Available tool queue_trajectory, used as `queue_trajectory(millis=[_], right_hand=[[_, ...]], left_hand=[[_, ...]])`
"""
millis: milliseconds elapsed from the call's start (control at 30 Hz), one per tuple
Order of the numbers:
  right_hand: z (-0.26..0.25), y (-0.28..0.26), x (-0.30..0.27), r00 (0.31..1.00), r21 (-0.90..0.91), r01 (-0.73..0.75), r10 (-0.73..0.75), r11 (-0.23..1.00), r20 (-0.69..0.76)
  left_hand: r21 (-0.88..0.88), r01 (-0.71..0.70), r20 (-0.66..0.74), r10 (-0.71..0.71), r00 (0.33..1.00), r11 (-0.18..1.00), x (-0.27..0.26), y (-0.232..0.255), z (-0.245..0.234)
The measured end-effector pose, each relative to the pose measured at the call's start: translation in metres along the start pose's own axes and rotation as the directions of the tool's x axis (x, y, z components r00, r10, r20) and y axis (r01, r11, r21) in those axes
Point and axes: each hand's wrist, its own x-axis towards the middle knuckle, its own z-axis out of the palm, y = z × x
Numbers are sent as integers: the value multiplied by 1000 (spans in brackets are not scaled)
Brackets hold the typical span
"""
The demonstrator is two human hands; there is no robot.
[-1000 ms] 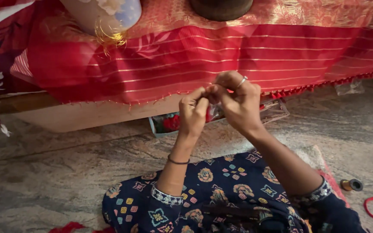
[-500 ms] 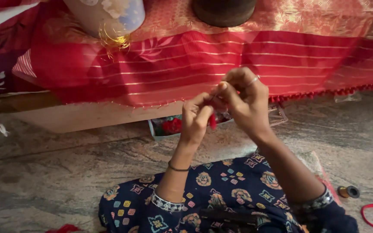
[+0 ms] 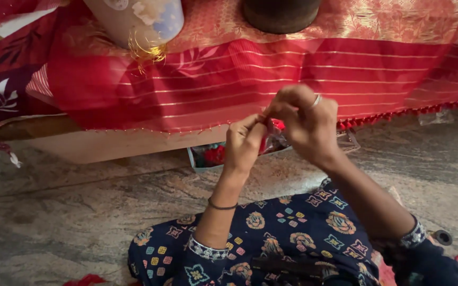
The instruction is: Sewing red decorative tassels onto the border of a red and gold sari.
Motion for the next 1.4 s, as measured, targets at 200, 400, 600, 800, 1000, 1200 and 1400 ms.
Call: queue_trajectory(millis=[200,400,600,800,1000,1200,1400], right_hand=[[6,17,12,961,437,-252,275,863,10],[15,38,10,926,590,-289,378,753,-28],[17,48,22,924,593,-276,378,757,-53],[20,62,24,916,682,-278,400,677,-24],[17,58,29,909,665,-296,417,685,-25],[-4,37,28,902,617,-338,432,711,-4],[-19,-7,-50,960,484,-276,259,830,103]], left_hand=[[20,25,-29,-25,999,999,0,6,1],[140,143,-50,-138,989,980,4,3,-6],[2,232,-39,-232,972,973,3,-5,-9],[-35,224,-58,-226,972,974,-2,-14,-12],[-70,251,-60,-255,965,966,-5,-3,-11],[165,22,-14,-20,1000,986,-20,23,-2],[359,-106,-106,154,982,927,-29,16,-2]])
